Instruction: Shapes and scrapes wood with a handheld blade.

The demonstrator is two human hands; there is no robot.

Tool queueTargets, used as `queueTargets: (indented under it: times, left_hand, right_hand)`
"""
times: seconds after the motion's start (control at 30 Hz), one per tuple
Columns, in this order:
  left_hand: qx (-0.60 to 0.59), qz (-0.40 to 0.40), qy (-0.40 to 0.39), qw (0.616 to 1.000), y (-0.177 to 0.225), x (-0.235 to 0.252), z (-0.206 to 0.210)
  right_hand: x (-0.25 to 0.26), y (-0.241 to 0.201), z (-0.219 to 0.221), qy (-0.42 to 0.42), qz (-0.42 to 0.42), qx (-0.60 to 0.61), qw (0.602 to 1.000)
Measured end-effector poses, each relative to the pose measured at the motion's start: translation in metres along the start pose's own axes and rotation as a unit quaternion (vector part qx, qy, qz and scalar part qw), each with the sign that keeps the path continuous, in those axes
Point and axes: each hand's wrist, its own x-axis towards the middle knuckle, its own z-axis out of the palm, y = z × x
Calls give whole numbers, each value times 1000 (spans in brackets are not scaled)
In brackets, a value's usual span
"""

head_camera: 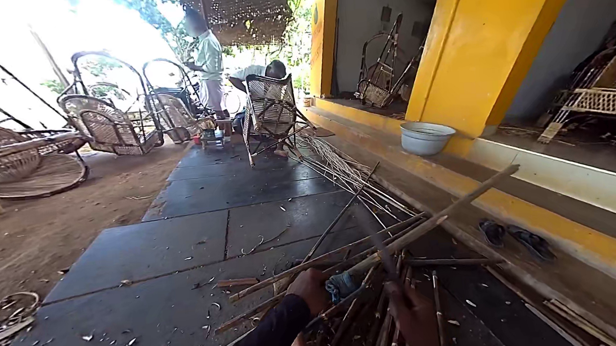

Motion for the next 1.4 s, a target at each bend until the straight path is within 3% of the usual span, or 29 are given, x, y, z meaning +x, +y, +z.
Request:
queueTargets:
  times: [0.07, 0.17, 0.2, 0.3, 0.43, 0.53, 0.57, 0.67, 0.7, 0.8, 0.93, 1.03, 1.07, 1.17, 1.3, 1.4]
  left_hand:
    - [1, 7, -2, 1000, 2, -1, 0]
    - [10, -5, -7, 1000, -2, 3, 4]
    - [11, 1, -6, 1000, -1, 5, 5]
    - [9, 7, -17, 1000, 9, 0, 3]
    - [24, -18, -30, 999, 8, 1, 5]
    - [14, -21, -30, 999, 12, 2, 4]
    - [10, -23, -29, 999, 13, 1, 4]
    - [10, -11, -19, 1000, 7, 5, 7]
    - [11, 0, -13, 1000, 6, 6, 9]
    - [1, 26, -2, 1000, 11, 1, 6]
    - [4, 31, 8, 999, 7, 2, 4]
    - [-4, 23, 9, 1000, 9, 1, 3]
    - [-5, 15, 7, 1000, 8, 0, 4]
    - [3, -5, 0, 1000, 5, 3, 5]
    - [16, -12, -16, 1000, 9, 2, 5]
    - [6, -18, -26, 999, 5, 3, 5]
  right_hand:
    - [9, -2, 0, 38, 29, 60, 997]
    - [-6, -3, 12, -76, -50, -97, 991]
    - [-6, -2, 12, -69, -53, -108, 990]
    - [8, 0, 10, 33, 14, 74, 997]
    - [7, 0, 8, -38, 1, 29, 999]
    - [19, 2, -8, 49, 37, 98, 993]
    - [18, 4, -7, 36, 31, 85, 995]
    - [2, 5, 3, -111, -51, -95, 988]
    - [2, 5, 4, -103, -50, -88, 990]
    - [17, 4, 6, 7, 12, 82, 997]
    - [11, -2, 12, -85, -23, -59, 994]
    - [20, 0, 10, 18, 30, 93, 995]
    - [18, -1, 11, 2, 30, 84, 996]
    - [4, -5, 17, -89, -39, -95, 991]
    - [19, -4, 18, 23, 55, 124, 990]
    - [11, -1, 23, -63, 21, 58, 996]
